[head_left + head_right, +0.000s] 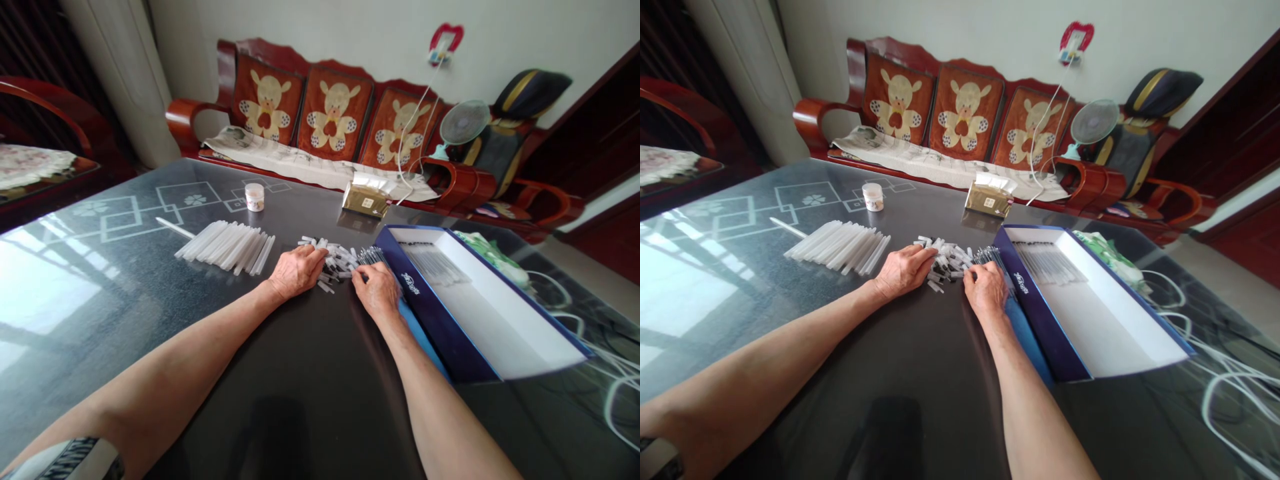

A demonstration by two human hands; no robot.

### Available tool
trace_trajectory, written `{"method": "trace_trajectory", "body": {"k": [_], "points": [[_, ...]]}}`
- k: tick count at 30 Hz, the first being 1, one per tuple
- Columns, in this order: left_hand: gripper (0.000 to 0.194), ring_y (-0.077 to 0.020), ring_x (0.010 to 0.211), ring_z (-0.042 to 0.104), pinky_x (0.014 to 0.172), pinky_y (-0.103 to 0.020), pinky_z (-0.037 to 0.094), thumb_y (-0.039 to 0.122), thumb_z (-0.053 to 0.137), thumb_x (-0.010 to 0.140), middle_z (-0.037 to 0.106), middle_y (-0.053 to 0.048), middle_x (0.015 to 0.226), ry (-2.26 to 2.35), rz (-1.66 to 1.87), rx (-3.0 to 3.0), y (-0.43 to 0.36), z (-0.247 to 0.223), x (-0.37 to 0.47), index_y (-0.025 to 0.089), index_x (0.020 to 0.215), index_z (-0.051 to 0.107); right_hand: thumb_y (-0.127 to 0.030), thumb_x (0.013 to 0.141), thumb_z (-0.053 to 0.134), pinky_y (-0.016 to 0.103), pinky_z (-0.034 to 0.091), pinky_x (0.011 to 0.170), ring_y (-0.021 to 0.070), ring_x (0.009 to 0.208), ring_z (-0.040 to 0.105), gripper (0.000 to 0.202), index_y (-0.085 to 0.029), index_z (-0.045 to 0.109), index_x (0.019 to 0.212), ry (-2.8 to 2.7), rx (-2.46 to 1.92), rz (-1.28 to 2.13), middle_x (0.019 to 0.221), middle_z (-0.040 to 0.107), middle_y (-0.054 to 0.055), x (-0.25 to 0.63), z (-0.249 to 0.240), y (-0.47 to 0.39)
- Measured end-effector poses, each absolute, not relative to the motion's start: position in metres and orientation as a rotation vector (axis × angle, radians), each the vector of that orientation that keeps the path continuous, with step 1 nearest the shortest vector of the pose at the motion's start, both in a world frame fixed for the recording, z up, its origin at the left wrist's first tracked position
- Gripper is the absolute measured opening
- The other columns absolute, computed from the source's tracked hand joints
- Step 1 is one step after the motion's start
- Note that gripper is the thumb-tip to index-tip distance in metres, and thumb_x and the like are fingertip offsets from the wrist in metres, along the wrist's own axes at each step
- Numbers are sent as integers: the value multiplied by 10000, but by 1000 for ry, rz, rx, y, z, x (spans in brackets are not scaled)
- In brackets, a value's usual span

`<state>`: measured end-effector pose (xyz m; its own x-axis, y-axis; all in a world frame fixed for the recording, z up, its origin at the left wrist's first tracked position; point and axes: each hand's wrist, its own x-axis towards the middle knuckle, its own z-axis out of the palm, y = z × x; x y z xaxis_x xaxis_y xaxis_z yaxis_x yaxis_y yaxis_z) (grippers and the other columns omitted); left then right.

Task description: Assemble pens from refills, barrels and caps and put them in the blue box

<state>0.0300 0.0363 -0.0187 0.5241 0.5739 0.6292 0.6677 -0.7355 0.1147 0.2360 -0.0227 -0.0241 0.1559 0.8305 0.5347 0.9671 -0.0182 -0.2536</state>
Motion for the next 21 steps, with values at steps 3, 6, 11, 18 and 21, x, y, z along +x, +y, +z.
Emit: {"method": "trace_trajectory", "body": {"k": [3,6,11,18,21], "points": [[292,-161,790,631,660,-232,483,308,395,967,633,-45,834,-1046,-1016,-2627,35,-18,30,182,1127,603,-268,814,596,297,457,721,187,770,599,123,-193,692,799,-1670,-1713,-280,868,645,69,237,-25,-20],[296,-158,778,634,655,-231,487,317,391,968,642,-46,831,-999,-1026,-2651,35,-18,30,180,1129,599,-277,829,578,302,489,739,175,731,619,114,-193,654,839,-1607,-1526,-158,843,670,54,234,-25,-18],[315,-154,740,636,629,-235,486,352,370,978,644,-40,819,-949,-998,-2682,33,-19,32,188,1110,603,-294,853,551,291,513,692,178,780,625,206,-190,638,1008,-1573,-1408,55,904,658,60,226,-21,-18],[330,-145,722,631,600,-219,460,367,367,979,638,-34,826,-951,-935,-2705,30,-18,32,209,1169,586,-262,866,469,358,481,865,199,936,588,262,-226,624,1074,-1631,-1356,207,992,606,62,215,-10,-23],[339,-145,717,629,595,-218,453,373,359,981,637,-31,835,-953,-928,-2724,31,-19,32,226,1201,570,-316,834,552,344,486,820,192,902,612,220,-214,592,1024,-1406,-1292,485,986,646,52,213,-15,-20]]}}
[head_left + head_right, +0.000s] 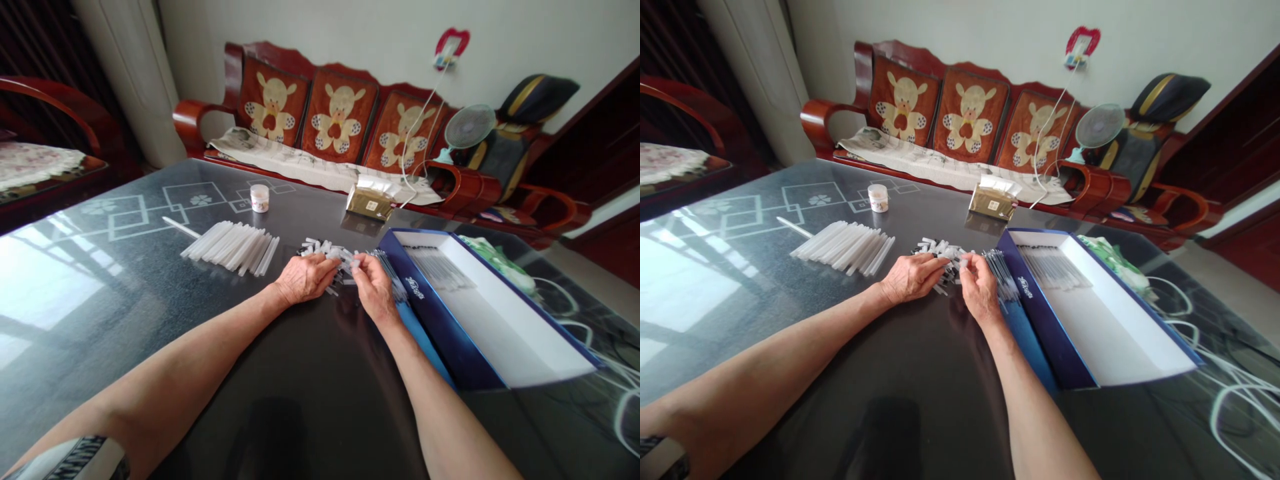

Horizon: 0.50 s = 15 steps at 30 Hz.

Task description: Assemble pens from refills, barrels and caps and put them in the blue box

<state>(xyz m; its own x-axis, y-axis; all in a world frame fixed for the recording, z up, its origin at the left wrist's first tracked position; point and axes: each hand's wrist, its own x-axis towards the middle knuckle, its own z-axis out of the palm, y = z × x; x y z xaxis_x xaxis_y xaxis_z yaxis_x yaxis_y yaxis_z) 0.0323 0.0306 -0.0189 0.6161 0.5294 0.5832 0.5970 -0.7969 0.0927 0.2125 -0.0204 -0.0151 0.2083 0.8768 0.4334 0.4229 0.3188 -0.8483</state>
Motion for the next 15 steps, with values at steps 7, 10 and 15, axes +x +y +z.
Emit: {"method": "trace_trajectory", "body": {"k": [7,10,15], "points": [[348,-147,741,626,610,-212,457,377,342,985,637,-35,858,-982,-880,-2761,31,-18,32,233,1212,563,-346,708,731,258,477,661,167,819,661,289,-206,577,909,-1013,-1103,951,962,706,33,209,-18,-19],[348,-148,748,628,626,-213,467,377,344,984,637,-37,873,-998,-854,-2773,30,-18,32,233,1216,561,-345,689,751,257,486,662,157,798,661,308,-211,584,910,-982,-1073,989,951,710,26,207,-16,-20],[339,-153,742,628,647,-225,484,372,356,982,638,-40,880,-986,-860,-2798,29,-17,33,219,1195,570,-358,710,734,274,510,686,159,783,652,279,-208,592,898,-1105,-1112,944,880,698,20,206,-19,-20]]}}
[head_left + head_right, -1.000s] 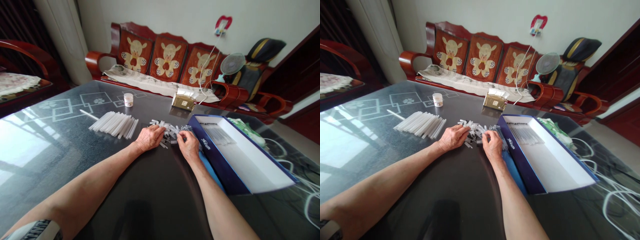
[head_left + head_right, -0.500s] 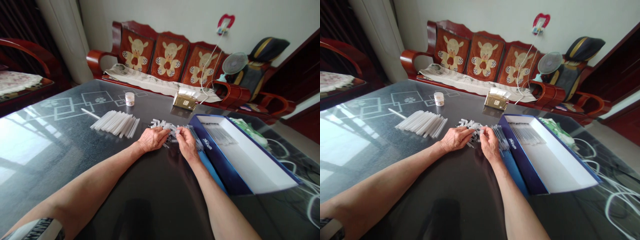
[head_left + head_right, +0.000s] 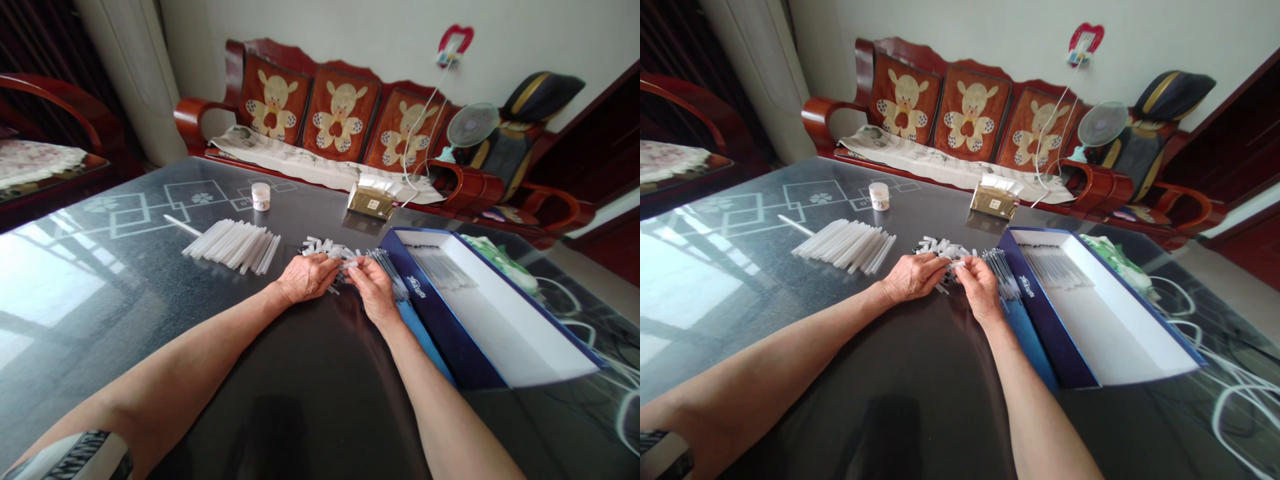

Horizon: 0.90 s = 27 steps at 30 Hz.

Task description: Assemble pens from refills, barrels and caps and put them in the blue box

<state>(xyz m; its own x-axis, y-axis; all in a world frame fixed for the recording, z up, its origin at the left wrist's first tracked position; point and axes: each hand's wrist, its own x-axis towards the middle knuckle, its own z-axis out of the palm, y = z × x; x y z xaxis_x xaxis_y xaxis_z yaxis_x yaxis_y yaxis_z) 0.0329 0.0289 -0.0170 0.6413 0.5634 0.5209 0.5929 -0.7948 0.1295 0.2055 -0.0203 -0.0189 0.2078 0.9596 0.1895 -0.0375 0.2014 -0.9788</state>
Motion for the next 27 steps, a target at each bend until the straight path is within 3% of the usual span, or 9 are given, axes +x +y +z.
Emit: {"method": "trace_trajectory", "body": {"k": [7,11,15,22,27], "points": [[318,-146,740,607,674,-229,499,324,351,977,598,-65,883,-950,-879,-2848,28,-12,33,158,1103,591,-440,786,644,308,534,704,172,741,658,280,-193,593,909,-1315,-1253,676,803,678,26,211,-18,-22],[272,-172,811,605,728,-256,501,252,348,966,578,-76,888,-905,-840,-2906,26,-7,33,139,1037,585,-421,781,653,315,551,702,177,720,675,267,-189,612,906,-1275,-1255,686,767,685,25,213,-15,-22],[255,-178,805,598,686,-251,485,230,342,970,577,-81,878,-916,-759,-2936,26,-5,34,131,988,576,-399,792,649,331,565,742,188,764,695,286,-189,673,985,-1313,-1287,702,848,722,44,214,-15,-22],[238,-165,759,588,642,-240,464,194,346,966,567,-73,840,-898,-774,-2932,29,-10,35,133,883,561,-432,769,667,342,591,681,190,681,691,293,-193,718,931,-1263,-1339,724,771,740,42,210,-11,-24],[234,-165,794,578,680,-241,471,151,340,953,567,-69,844,-837,-772,-2887,29,-11,34,133,917,570,-437,743,695,329,585,646,165,629,667,299,-192,727,912,-1202,-1303,809,757,737,37,210,-12,-23]]}}
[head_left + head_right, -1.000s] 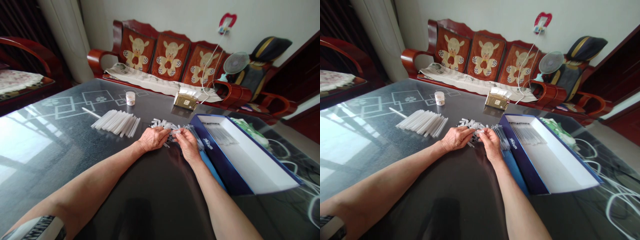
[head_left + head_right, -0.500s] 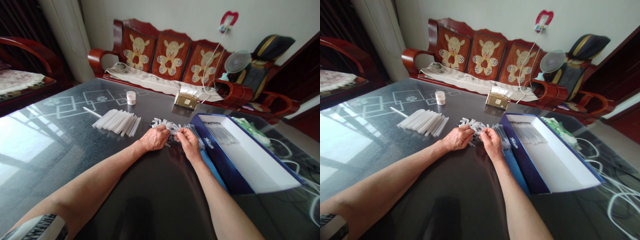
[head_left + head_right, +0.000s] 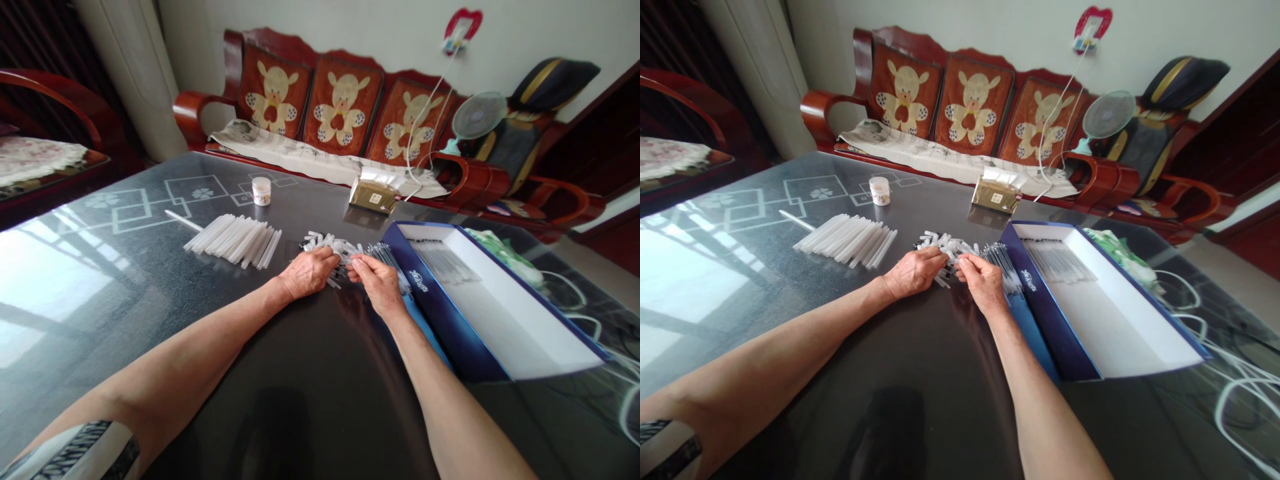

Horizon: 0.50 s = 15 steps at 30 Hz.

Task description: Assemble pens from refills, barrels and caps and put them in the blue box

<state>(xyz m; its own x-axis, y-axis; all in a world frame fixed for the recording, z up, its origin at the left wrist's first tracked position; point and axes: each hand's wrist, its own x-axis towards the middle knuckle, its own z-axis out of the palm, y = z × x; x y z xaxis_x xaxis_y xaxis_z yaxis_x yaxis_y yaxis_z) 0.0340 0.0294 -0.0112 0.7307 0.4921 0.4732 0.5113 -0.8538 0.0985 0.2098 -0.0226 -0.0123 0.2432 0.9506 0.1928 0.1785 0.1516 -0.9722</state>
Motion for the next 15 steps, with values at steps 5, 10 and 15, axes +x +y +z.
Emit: {"method": "trace_trajectory", "body": {"k": [5,10,15], "points": [[282,-170,833,563,689,-241,473,117,313,944,573,-69,866,-833,-728,-2818,28,-8,32,140,1025,582,-431,705,730,303,571,595,150,606,651,325,-173,730,904,-1122,-1273,892,747,737,43,211,-12,-22],[310,-177,831,555,721,-262,470,104,306,944,580,-69,878,-800,-700,-2779,28,-8,32,128,1087,580,-401,659,763,266,543,530,126,554,621,314,-156,732,853,-1015,-1308,956,685,722,39,205,-4,-24],[318,-184,849,563,727,-268,470,104,310,946,588,-78,906,-811,-711,-2773,29,-12,34,125,1107,583,-405,682,730,252,514,488,120,520,599,269,-160,711,793,-979,-1354,958,641,695,32,201,-2,-23]]}}
